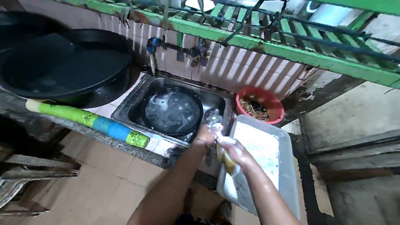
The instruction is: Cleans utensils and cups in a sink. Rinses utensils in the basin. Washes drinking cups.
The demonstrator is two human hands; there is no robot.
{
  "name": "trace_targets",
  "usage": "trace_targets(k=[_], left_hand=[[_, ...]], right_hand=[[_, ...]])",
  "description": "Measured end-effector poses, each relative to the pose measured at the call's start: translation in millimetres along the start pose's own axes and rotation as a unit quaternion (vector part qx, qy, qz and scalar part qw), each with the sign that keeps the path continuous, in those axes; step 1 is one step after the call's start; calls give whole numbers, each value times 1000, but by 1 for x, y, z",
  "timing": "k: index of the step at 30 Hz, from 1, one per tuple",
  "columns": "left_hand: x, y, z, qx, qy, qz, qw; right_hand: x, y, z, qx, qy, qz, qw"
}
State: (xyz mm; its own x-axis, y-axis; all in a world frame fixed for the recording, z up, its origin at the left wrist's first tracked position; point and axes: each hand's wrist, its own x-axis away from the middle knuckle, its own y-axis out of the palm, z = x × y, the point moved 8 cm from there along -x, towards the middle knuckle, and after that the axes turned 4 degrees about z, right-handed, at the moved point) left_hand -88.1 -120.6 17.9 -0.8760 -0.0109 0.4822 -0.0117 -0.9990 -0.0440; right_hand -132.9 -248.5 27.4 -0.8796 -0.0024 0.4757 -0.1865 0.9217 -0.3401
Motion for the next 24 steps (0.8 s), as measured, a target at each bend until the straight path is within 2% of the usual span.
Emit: trace_targets(k=[2, 4, 6, 7, 9, 11, 13, 15, 17, 20, 21, 24], left_hand=[[-35, -39, 9, -55, 25, 62, 996], [-72, -85, 22, -181, 8, 104, 978], [-83, -112, 35, -269, -30, 124, 955], [-79, -112, 37, -277, -35, 122, 952], [-60, -85, 34, -218, -11, 80, 972], [-30, -33, 25, -126, 3, -13, 992], [-9, 16, 17, -124, -5, -75, 989], [5, 47, 10, -153, -28, -84, 984], [15, 62, 10, -154, -22, -99, 983], [31, 73, 17, -123, -10, -113, 986], [30, 76, 18, -125, -9, -109, 986], [23, 80, 22, -132, 12, -108, 985]], right_hand=[[3, 0, -2, -15, -18, 8, 1000], [6, -14, 5, -74, -19, 32, 997], [6, -33, 13, -160, 5, 91, 983], [3, -40, 16, -207, 19, 116, 971], [-8, -46, 18, -278, 16, 153, 948], [-20, -43, 14, -334, -17, 159, 929], [-28, -40, 2, -346, -42, 133, 928], [-28, -48, -6, -302, -47, 163, 938], [-31, -74, -6, -267, -79, 230, 933], [-38, -99, 4, -295, -126, 306, 896], [-34, -95, 5, -308, -123, 310, 891], [-22, -82, 3, -310, -60, 263, 912]])
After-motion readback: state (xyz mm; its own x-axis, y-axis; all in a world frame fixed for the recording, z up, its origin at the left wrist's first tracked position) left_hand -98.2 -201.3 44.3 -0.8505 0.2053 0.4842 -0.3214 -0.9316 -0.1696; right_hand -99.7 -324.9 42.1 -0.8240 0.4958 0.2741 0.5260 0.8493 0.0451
